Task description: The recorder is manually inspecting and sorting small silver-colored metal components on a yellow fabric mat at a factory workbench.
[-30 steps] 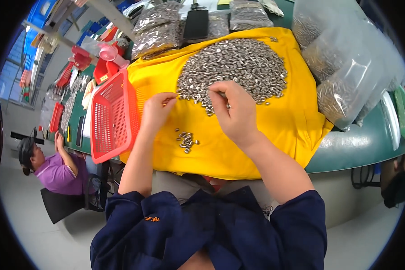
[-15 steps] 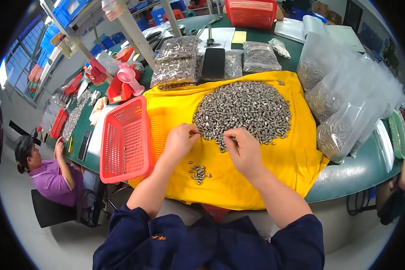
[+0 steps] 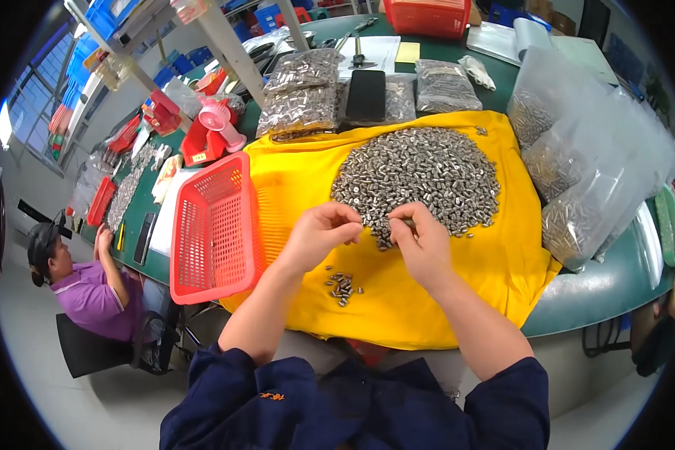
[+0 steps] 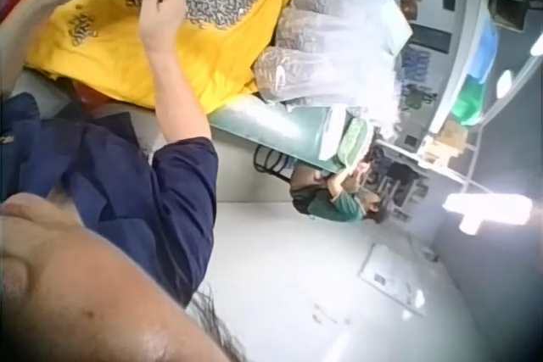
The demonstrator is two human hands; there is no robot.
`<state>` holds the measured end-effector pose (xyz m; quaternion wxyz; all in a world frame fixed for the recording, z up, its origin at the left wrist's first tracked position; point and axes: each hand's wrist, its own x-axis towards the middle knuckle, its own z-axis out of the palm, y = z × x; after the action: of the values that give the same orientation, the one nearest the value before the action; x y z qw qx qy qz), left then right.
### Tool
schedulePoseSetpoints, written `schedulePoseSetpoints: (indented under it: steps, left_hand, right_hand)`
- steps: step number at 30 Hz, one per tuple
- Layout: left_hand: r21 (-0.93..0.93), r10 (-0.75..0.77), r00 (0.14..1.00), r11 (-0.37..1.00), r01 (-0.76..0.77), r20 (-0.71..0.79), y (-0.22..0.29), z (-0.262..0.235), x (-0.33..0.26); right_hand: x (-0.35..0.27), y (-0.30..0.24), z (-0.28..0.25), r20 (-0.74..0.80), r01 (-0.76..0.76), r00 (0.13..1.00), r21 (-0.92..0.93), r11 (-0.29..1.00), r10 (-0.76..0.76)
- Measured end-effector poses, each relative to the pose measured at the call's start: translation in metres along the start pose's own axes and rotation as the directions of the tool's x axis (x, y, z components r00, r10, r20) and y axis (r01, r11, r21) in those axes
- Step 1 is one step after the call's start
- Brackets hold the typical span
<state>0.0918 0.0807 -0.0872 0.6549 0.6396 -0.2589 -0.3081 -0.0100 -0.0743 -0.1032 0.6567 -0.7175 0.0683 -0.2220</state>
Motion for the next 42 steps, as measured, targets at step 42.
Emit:
schedulePoseSetpoints:
  steps: [42]
  left_hand:
    - [-0.221, 0.129, 0.991, 0.968, -0.121, 0.024, -0.024, 0.005, -0.004]
  right_hand:
    - [-0.001, -0.01, 0.008, 0.229, 0.362, 0.93, -0.45, 0.816, -0.287]
